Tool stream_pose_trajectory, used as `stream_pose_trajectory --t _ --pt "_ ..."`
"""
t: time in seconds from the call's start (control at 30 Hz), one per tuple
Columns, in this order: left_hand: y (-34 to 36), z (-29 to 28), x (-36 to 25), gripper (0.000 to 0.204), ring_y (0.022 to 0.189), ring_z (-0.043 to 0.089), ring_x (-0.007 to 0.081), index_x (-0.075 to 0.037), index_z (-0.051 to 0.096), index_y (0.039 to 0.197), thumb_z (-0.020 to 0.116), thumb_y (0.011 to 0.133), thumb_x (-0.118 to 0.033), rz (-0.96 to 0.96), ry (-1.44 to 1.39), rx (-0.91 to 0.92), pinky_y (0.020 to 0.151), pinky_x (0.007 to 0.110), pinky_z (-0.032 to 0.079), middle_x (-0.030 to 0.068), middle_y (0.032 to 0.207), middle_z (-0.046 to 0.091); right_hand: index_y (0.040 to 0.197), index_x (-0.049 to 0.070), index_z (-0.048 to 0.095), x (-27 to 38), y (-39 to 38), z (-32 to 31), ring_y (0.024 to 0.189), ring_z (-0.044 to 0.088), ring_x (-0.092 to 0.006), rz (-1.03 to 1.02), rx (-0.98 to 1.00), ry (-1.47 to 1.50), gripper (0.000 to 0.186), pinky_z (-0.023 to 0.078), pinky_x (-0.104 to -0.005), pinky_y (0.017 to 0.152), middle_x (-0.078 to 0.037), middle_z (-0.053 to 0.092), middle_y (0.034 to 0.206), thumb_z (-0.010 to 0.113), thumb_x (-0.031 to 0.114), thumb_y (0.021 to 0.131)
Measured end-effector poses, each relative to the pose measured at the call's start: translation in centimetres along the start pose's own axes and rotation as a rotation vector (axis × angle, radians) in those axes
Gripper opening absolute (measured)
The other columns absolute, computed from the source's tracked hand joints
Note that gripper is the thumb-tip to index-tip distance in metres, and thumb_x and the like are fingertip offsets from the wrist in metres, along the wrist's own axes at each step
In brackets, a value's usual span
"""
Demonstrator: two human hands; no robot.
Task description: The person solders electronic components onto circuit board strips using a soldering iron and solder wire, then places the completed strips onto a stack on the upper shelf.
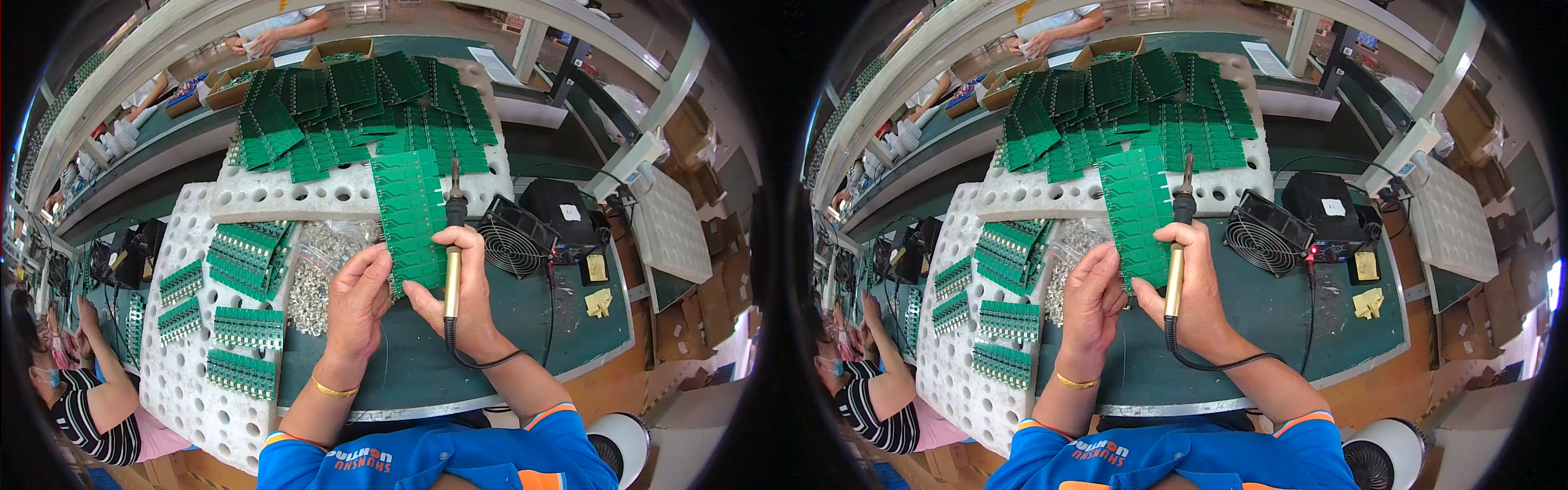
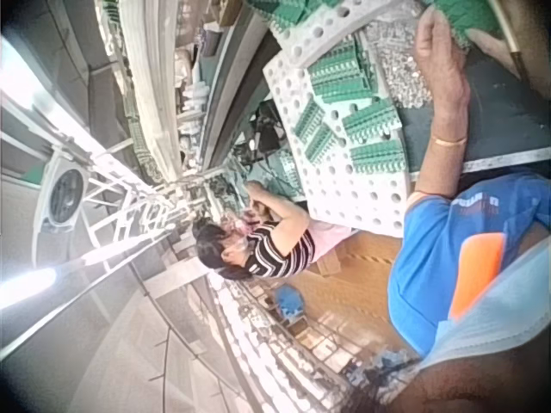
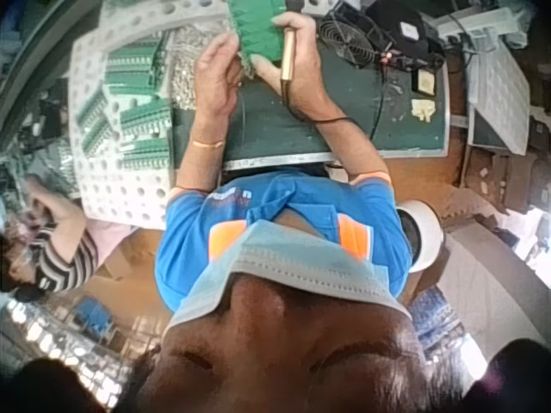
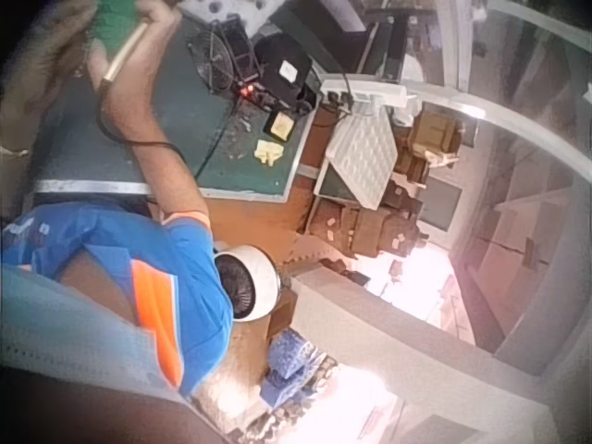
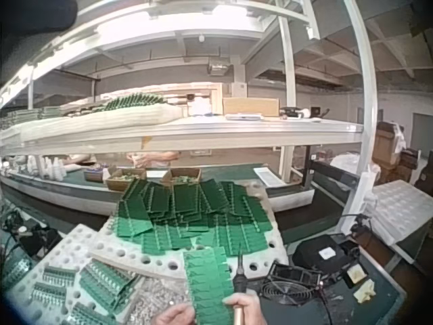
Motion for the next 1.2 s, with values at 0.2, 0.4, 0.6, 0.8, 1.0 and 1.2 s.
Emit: stream_pose_trajectory --t 0.2,0.4,0.6,0.8,1.0,1.2 --pt "0.1 -0.6 0.2 0.023 0.047 0.029 -0.0032 -0.002 0.066 0.116 0.059 0.100 -0.017 0.026 -0.031 0.067 0.042 0.020 0.018 -0.0111 0.062 0.049 0.122 0.007 0.042 -0.2 0.0 0.0 0.103 0.052 -0.0279 0.024 0.011 0.043 0.060 0.045 -0.0362 0.089 -0.015 0.044 0.115 0.072 -0.003 0.071" --pt "0.0 -0.2 0.1 0.022 0.046 0.029 -0.0029 -0.002 0.066 0.116 0.059 0.100 -0.017 0.041 0.001 0.043 0.042 0.020 0.019 -0.0106 0.062 0.048 0.126 0.007 0.038 -0.6 0.1 -0.3 0.101 0.053 -0.0162 -0.048 0.049 -0.063 0.065 0.052 -0.0262 0.077 -0.010 0.042 0.117 0.072 -0.004 0.071" --pt "0.1 -0.3 0.2 0.023 0.046 0.029 -0.0025 -0.002 0.066 0.116 0.058 0.101 -0.018 0.023 -0.015 0.030 0.042 0.019 0.019 -0.0101 0.064 0.049 0.125 0.006 0.039 -0.2 0.1 -0.3 0.101 0.051 -0.0179 -0.042 0.033 -0.058 0.062 0.049 -0.0288 0.082 -0.010 0.043 0.115 0.070 -0.004 0.072" --pt "0.2 -0.4 0.4 0.024 0.043 0.027 -0.0013 -0.002 0.063 0.118 0.054 0.102 -0.018 0.010 -0.006 0.038 0.040 0.019 0.020 -0.0084 0.063 0.047 0.123 0.005 0.041 0.1 -0.1 -0.3 0.104 0.049 -0.0201 -0.083 0.011 -0.075 0.058 0.044 -0.0324 0.090 -0.012 0.043 0.114 0.069 -0.003 0.073" --pt "0.2 -0.5 0.6 0.025 0.047 0.029 -0.0025 -0.001 0.065 0.118 0.056 0.102 -0.017 0.035 0.010 0.026 0.042 0.019 0.020 -0.0102 0.065 0.050 0.123 0.006 0.041 -0.2 -0.1 -0.2 0.105 0.053 -0.0290 -0.048 0.003 -0.039 0.058 0.044 -0.0365 0.091 -0.017 0.045 0.116 0.067 -0.007 0.072" --pt "0.3 -0.5 0.8 0.023 0.048 0.031 -0.0026 -0.002 0.066 0.117 0.059 0.100 -0.018 0.050 0.024 0.018 0.042 0.019 0.021 -0.0085 0.069 0.055 0.122 0.006 0.042 -0.2 0.0 -0.2 0.105 0.053 -0.0302 -0.064 -0.005 -0.055 0.057 0.044 -0.0373 0.091 -0.017 0.045 0.116 0.069 -0.006 0.073"
Point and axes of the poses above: each hand's wrist, its own y-axis towards the middle knuckle, its own z-axis out of the palm, x = y × z, the point moved 1 cm from there along y, towards the middle knuckle
